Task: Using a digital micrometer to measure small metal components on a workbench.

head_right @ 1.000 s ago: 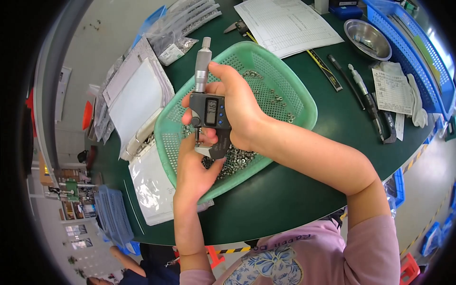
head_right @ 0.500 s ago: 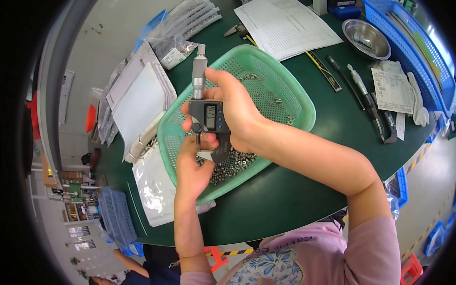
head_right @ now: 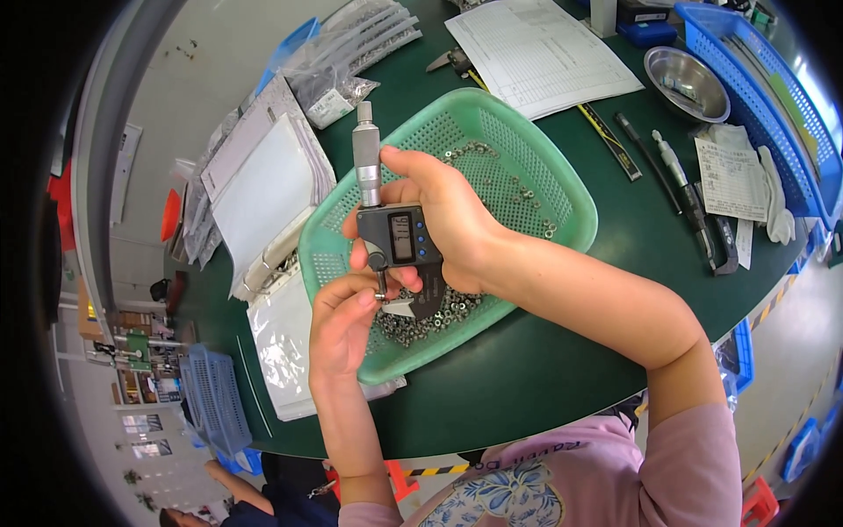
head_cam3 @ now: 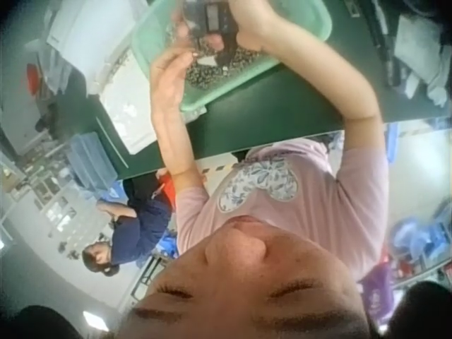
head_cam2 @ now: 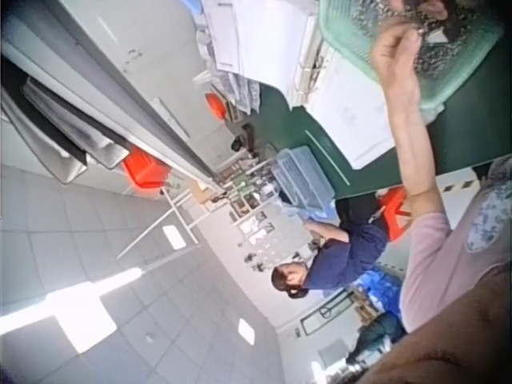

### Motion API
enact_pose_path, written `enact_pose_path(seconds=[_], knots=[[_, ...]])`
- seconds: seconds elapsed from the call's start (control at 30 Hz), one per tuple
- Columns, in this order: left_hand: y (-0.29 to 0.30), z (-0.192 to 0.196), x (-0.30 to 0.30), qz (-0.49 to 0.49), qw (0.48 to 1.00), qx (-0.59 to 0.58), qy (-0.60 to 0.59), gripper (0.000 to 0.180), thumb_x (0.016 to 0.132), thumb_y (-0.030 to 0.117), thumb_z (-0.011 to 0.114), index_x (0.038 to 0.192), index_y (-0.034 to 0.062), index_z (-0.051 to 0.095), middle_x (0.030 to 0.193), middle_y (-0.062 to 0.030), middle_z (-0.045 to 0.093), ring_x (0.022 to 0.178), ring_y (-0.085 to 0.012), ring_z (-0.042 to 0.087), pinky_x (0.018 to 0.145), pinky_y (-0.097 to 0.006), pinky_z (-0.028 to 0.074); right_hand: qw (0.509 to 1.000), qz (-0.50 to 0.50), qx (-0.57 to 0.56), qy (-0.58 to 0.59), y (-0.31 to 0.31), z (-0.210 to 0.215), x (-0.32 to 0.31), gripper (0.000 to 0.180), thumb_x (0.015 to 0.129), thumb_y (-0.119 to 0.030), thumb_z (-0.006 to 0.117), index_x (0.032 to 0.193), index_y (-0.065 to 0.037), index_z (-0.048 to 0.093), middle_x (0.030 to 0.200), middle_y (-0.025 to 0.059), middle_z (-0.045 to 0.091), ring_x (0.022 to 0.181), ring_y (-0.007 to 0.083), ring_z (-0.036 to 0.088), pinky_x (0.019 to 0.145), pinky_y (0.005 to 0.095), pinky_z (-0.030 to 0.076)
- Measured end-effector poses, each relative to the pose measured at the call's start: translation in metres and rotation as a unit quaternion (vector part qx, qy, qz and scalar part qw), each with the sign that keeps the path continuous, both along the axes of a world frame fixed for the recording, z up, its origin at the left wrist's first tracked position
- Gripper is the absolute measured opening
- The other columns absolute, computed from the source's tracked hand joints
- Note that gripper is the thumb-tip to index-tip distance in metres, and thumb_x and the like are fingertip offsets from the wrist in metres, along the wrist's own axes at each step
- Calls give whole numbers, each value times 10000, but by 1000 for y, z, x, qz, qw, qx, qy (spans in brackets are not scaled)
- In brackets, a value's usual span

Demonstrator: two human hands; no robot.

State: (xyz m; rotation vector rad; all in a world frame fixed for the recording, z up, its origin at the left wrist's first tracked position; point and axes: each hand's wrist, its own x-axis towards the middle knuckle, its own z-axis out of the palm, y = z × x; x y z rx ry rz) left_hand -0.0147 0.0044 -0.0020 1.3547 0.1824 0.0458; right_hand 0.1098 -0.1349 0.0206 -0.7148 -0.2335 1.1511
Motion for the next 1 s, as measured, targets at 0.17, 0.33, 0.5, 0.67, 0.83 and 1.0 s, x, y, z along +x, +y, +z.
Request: enact_pose_path(seconds=[0.17, 0.33, 0.5, 0.67, 0.83, 1.0], knots=[[1, 0, 0, -14, 1000, -13, 2, 86, 774, 33, 562, 777, -42, 604, 868, -85, 548, 832, -163, 510, 771, -278, 377, 1000, 3, -12, -2, -1, 0, 1, 620, 835, -521, 256, 854, 27, 542, 667, 135, 583, 419, 173, 473, 392, 244, 387], [1, -2, 0, -17, 1000, -9, 0, 91, 779, 39, 565, 776, -44, 601, 870, -91, 552, 833, -163, 508, 771, -279, 376, 1000, 3, -19, -13, 1, -1, 1, 604, 822, -539, 328, 817, 20, 555, 646, 119, 584, 392, 156, 463, 374, 236, 376], [1, -1, -2, -16, 1000, -9, 3, 91, 775, 46, 574, 773, -41, 600, 861, -80, 548, 827, -150, 500, 766, -271, 368, 999, -9, -23, -35, 2, 2, -2, 583, 821, -543, 365, 799, 8, 555, 626, 113, 582, 366, 146, 449, 352, 229, 362], [0, -1, -2, -15, 1000, 7, 5, 99, 780, 54, 564, 795, -39, 592, 863, -65, 542, 814, -132, 486, 757, -262, 361, 999, -8, -11, -33, 1, 1, -2, 577, 827, -540, 361, 787, 3, 553, 623, 114, 582, 362, 144, 448, 349, 228, 359], [1, -3, -2, -10, 999, 25, 17, 109, 792, 62, 543, 818, -39, 576, 852, -52, 534, 796, -114, 473, 744, -255, 353, 999, -8, -24, -38, 0, -1, -2, 582, 830, -543, 352, 801, 4, 550, 632, 115, 581, 373, 148, 454, 362, 234, 362], [-2, -2, -1, 4, 999, 40, -7, 47, 754, -5, 561, 791, -34, 559, 842, -34, 526, 795, -95, 462, 701, -258, 368, 998, -23, -39, -50, 4, -1, -2, 603, 837, -539, 315, 847, 18, 546, 667, 120, 586, 393, 151, 456, 383, 240, 370]])
